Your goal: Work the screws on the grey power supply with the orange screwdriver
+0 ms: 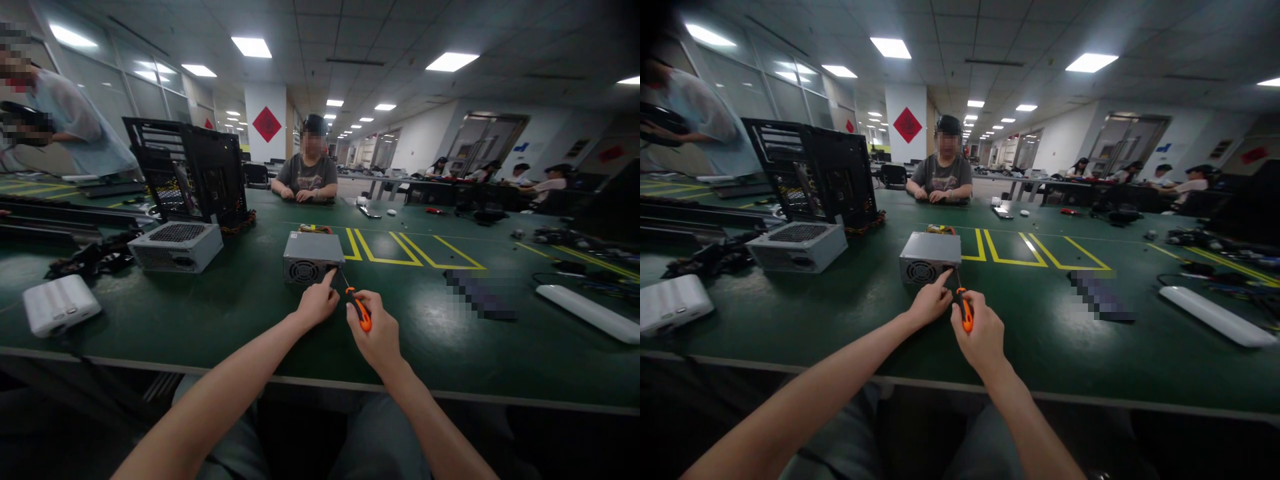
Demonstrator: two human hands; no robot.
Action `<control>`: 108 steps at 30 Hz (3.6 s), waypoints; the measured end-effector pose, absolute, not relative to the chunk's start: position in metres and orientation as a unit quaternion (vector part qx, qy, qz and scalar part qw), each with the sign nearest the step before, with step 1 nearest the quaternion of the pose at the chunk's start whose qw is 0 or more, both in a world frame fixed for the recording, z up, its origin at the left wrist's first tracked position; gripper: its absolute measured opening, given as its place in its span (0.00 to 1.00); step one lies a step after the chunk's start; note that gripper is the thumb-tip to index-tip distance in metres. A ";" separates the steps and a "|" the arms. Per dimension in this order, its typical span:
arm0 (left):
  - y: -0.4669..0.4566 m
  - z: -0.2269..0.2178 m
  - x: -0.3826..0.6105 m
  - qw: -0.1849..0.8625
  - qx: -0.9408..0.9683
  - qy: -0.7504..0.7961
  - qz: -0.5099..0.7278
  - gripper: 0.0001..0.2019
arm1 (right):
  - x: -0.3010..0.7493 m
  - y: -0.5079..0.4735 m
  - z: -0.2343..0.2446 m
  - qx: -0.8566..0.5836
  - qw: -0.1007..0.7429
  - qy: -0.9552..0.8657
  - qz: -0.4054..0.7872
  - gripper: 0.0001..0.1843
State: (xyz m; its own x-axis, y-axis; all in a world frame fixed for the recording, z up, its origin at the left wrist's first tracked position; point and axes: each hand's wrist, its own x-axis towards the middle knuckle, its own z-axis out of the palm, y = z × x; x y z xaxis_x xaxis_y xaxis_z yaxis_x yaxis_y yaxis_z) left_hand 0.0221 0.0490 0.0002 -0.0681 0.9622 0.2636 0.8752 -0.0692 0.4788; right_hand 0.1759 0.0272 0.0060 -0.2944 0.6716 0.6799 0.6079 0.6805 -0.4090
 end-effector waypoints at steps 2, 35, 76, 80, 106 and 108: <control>0.049 0.000 0.023 0.080 0.677 0.677 0.279 0.29 | 0.176 0.028 0.005 -0.382 0.443 -0.811 0.021 0.10; 0.045 0.004 0.024 0.035 0.667 0.711 0.220 0.28 | 0.178 0.027 0.004 -0.361 0.439 -0.823 0.001 0.14; 0.047 0.000 0.021 0.043 0.677 0.696 0.235 0.29 | 0.176 0.025 0.009 -0.326 0.407 -0.852 -0.038 0.10; 0.047 0.001 0.022 0.037 0.678 0.696 0.235 0.28 | 0.177 0.025 0.007 -0.354 0.427 -0.832 0.002 0.13; 0.045 0.005 0.023 0.057 0.668 0.708 0.222 0.29 | 0.176 0.026 0.007 -0.334 0.419 -0.844 -0.029 0.10; 0.046 0.005 0.023 0.055 0.668 0.708 0.224 0.29 | 0.176 0.026 0.008 -0.337 0.421 -0.842 -0.022 0.11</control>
State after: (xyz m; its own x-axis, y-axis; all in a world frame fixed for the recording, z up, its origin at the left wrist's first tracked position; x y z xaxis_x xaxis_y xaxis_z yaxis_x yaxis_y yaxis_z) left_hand 0.0234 0.0455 0.0045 -0.1017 0.9701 0.2205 0.9207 0.0078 0.3903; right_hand 0.1762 0.0259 0.0075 -0.4183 0.5494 0.7233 0.5869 0.7712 -0.2464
